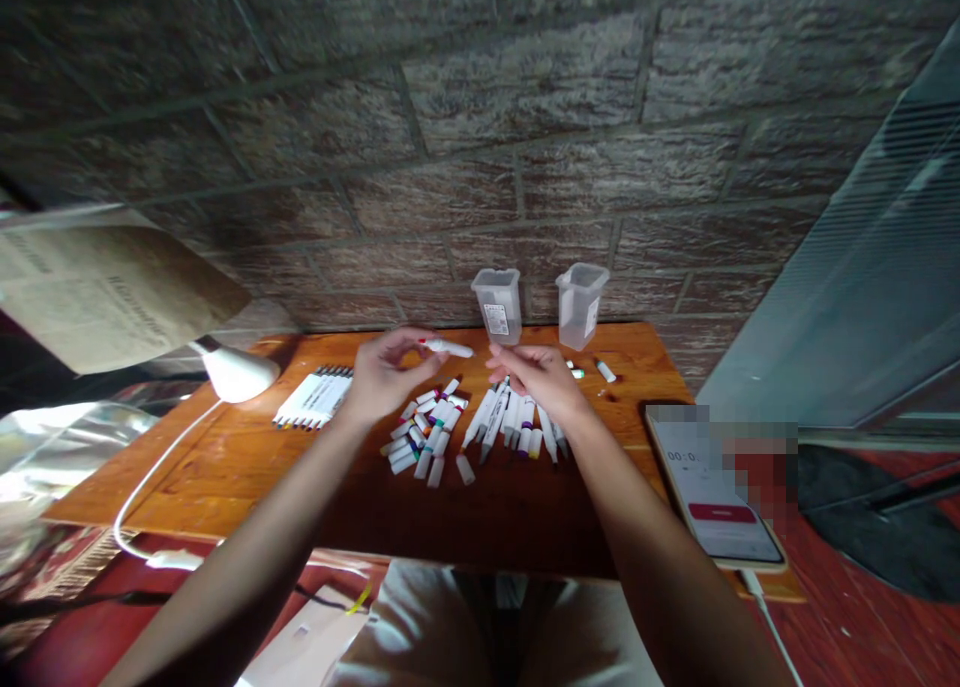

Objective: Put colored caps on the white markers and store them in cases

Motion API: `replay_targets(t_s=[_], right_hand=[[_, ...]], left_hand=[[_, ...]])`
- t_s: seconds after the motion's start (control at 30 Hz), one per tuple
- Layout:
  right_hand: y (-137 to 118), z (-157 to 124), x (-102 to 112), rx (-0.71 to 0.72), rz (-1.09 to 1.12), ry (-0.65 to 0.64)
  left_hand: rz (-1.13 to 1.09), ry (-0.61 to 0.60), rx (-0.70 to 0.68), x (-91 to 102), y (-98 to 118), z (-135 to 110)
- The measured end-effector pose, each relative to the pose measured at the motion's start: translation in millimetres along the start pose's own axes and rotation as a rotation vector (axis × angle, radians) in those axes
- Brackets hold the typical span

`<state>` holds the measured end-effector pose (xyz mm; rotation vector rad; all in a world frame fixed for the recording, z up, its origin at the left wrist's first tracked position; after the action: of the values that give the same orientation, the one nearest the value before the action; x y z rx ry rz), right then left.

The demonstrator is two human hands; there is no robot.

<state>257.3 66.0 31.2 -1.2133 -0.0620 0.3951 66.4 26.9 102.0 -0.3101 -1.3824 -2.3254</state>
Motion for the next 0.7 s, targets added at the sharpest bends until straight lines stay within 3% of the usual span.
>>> replay_targets(t_s=[0.07,0.17,0.23,0.3,0.47,0.7], right_hand=[[10,-4,-11,-0.119,0.074,-0.084],[23,-12,-27,-0.267,0.206,-0.166],[25,-14,-32,-0.283,0.287,-0.157],[25,-13,-32,-0.262,0.326,-0.132],[17,-9,-29,-0.170,0.264,-0.133],[21,-9,-29,-0.185,0.308,-0.082]], left_hand=[[0.169,0.024,-0.254,-1.5,23,-16],[0.341,-0.045,-0.559,-14.9,45,-44],[0.410,-0.091,-0.653,-23.7,48,-57],[0.447,-0.157,-0.641,-31.9,45,-64],[0.328,-0.321,-0.356,-38.9,24,-60],[-0.227,-0.331,0.447,-31.1,-24,-38]])
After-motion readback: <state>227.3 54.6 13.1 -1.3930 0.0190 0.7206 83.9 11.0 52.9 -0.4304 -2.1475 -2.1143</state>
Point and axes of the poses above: each hand's wrist, its own z-axis towards the middle knuckle, its own x-axis out of the back of the hand, y = z × x, the point moved 8 cm from there along z, towards the middle knuckle, and after that the axes turned 13 degrees about x, right-handed, at the moved point
